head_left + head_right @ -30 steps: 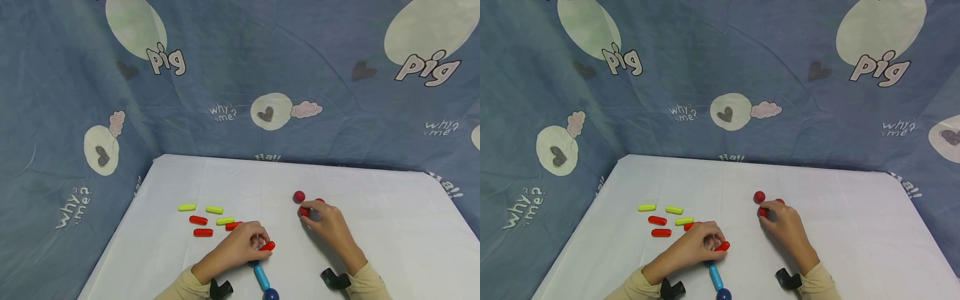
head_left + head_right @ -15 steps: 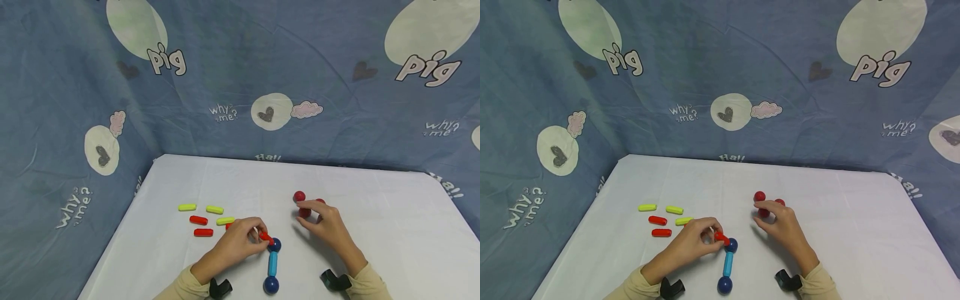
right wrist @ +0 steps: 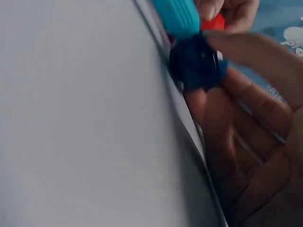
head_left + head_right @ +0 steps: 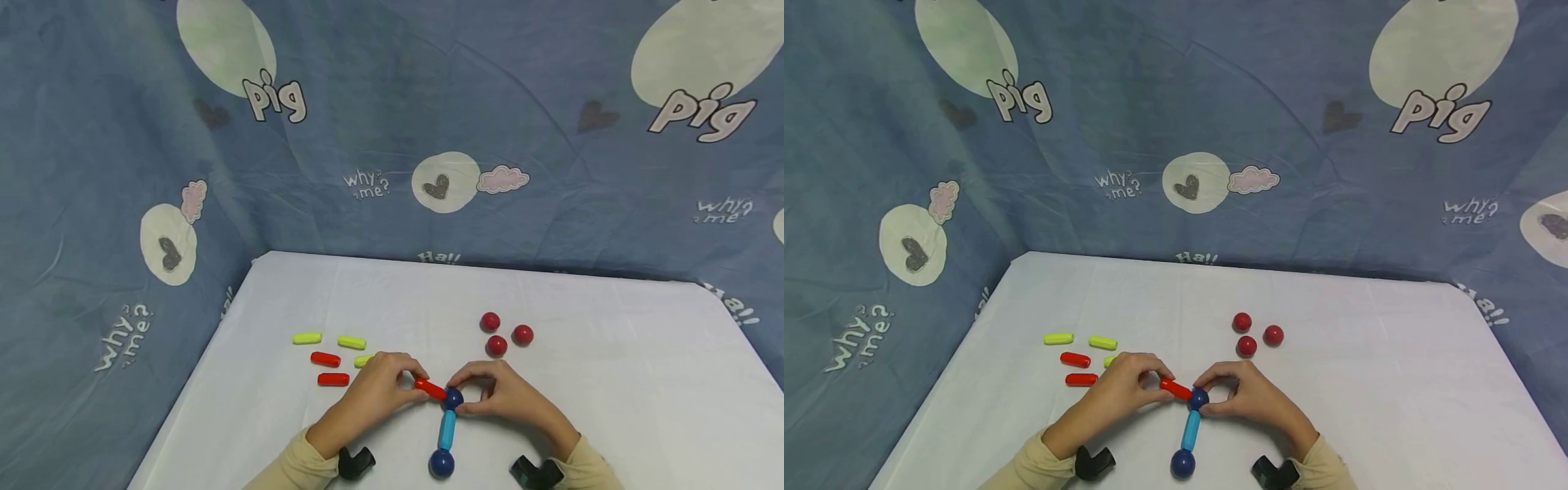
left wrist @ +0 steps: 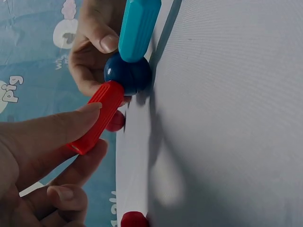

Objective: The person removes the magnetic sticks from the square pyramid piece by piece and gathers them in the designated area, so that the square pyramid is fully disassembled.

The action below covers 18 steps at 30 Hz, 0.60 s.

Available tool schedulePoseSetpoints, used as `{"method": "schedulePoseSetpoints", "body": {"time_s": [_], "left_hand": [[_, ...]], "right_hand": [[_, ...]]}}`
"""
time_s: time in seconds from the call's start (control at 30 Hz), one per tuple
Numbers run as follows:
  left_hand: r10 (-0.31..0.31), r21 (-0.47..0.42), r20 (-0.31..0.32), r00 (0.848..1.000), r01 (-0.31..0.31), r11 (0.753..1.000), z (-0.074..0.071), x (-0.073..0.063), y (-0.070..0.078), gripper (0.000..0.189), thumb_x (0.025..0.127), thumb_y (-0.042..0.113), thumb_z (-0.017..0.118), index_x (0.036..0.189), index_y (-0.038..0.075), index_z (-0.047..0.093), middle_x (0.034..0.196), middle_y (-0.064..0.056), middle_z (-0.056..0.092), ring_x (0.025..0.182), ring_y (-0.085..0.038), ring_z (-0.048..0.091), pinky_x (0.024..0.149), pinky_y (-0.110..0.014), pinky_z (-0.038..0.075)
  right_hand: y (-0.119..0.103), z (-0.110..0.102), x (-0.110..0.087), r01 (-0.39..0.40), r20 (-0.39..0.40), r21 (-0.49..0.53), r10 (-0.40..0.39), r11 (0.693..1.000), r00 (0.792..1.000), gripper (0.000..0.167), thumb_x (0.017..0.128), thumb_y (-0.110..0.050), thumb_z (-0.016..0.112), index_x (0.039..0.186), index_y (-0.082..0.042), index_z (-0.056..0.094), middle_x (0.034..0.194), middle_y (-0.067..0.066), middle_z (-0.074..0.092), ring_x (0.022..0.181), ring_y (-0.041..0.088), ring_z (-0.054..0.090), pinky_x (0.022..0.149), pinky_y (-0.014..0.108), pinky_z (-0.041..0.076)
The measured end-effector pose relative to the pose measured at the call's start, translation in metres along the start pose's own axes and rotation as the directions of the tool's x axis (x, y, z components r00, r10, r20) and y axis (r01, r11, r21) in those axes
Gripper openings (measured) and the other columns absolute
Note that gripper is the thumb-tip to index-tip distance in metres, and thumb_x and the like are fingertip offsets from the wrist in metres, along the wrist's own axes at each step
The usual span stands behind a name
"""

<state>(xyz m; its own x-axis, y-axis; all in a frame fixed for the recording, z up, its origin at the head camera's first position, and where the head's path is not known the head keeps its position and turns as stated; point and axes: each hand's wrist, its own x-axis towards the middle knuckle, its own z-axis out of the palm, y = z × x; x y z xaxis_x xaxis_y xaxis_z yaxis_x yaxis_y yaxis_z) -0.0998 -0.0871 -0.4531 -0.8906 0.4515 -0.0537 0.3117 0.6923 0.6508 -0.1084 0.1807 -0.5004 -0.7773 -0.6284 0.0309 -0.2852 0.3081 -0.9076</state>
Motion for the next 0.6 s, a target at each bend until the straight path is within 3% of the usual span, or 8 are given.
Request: {"method": "schedulePoseSetpoints", "body": {"time_s": [0.27, 0.6], "left_hand": [[0.006, -0.025, 0.018, 1.000, -0.006, 1.000, -0.0016, 0.0020, -0.0008, 0.020, 0.081, 0.027, 0.089, 0.098, 0.021, 0.082, 0.088, 0.012, 0.075, 0.063, -0.006, 0.045, 0.063, -0.022, 0.035], [-0.011, -0.058, 0.050, 0.999, 0.014, 0.998, -0.0064, 0.0079, -0.0020, 0.019, 0.082, 0.029, 0.088, 0.098, 0.021, 0.082, 0.089, 0.012, 0.076, 0.066, -0.009, 0.049, 0.069, -0.026, 0.037]], "right_hand": [[0.0053, 0.0021, -0.0009, -0.037, 0.005, 0.041, 0.037, 0.998, 0.999, 0.031, 0.086, -0.022, 0.085, 0.115, -0.018, 0.077, 0.109, 0.000, 0.078, 0.079, 0.015, 0.064, 0.058, 0.021, 0.054], [0.0068, 0.0026, 0.0004, -0.023, -0.026, 0.036, 0.024, 0.999, 0.999, 0.029, 0.085, -0.020, 0.085, 0.113, -0.020, 0.077, 0.105, -0.001, 0.078, 0.075, 0.014, 0.062, 0.054, 0.022, 0.053]]}}
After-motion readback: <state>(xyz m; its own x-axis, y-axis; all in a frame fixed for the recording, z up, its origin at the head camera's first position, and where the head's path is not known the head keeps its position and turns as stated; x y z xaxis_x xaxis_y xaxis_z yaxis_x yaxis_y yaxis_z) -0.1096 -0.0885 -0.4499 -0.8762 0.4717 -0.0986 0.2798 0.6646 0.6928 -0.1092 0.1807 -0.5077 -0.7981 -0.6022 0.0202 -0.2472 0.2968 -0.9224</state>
